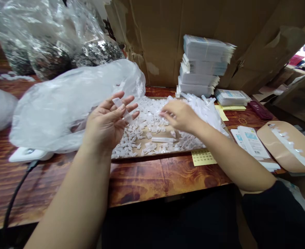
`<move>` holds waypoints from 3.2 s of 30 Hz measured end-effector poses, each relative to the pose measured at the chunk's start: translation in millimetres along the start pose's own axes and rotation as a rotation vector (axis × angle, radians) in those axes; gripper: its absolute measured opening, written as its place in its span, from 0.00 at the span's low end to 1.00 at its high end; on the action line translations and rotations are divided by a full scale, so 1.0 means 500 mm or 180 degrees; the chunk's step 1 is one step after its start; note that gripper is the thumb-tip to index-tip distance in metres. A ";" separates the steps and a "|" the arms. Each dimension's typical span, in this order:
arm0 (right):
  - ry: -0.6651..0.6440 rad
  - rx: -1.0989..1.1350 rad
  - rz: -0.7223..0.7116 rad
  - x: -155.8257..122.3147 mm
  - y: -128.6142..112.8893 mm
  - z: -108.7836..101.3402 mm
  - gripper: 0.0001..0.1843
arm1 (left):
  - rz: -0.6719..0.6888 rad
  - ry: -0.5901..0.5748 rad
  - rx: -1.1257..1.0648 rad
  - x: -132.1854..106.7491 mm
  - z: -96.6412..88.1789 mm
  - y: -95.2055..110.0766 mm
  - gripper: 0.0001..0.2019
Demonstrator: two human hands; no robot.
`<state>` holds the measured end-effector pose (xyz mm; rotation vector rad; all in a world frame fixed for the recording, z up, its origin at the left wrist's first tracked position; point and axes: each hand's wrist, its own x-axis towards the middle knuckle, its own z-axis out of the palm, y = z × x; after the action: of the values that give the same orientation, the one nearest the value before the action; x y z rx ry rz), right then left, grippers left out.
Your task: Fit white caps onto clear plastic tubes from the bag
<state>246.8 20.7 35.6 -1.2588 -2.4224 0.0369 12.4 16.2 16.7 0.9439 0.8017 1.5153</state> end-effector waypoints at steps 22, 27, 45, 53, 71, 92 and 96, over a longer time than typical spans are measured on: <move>0.0786 0.2187 0.0135 -0.035 -0.075 0.067 0.05 | -0.0614 0.0219 -0.0454 -0.032 0.048 -0.010 0.11; 0.2152 0.1809 -0.0570 -0.073 -0.081 0.064 0.01 | -0.1085 0.0259 -0.0605 -0.057 0.084 -0.021 0.09; 0.0217 0.2725 0.0647 -0.086 -0.035 0.022 0.18 | -0.0757 -0.0662 0.0043 -0.074 0.079 -0.034 0.26; 0.0298 -0.0421 -0.0334 -0.114 -0.078 -0.002 0.15 | -0.0342 -0.0834 0.0408 -0.086 0.080 -0.035 0.25; -0.0260 0.0776 0.0119 -0.095 -0.061 -0.002 0.16 | 0.0127 -0.0824 0.0943 -0.097 0.085 -0.042 0.22; 0.1634 0.1087 -0.0702 -0.090 -0.028 0.036 0.05 | -0.0659 -0.0313 0.0024 -0.058 0.067 -0.038 0.21; 0.1803 0.1102 -0.0804 -0.084 -0.044 0.055 0.08 | -0.0657 -0.0431 0.0053 -0.065 0.073 -0.043 0.23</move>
<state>240.9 -21.0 0.4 -0.6855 -1.9531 0.0223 56.6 -13.4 9.6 0.9355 0.7895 1.2550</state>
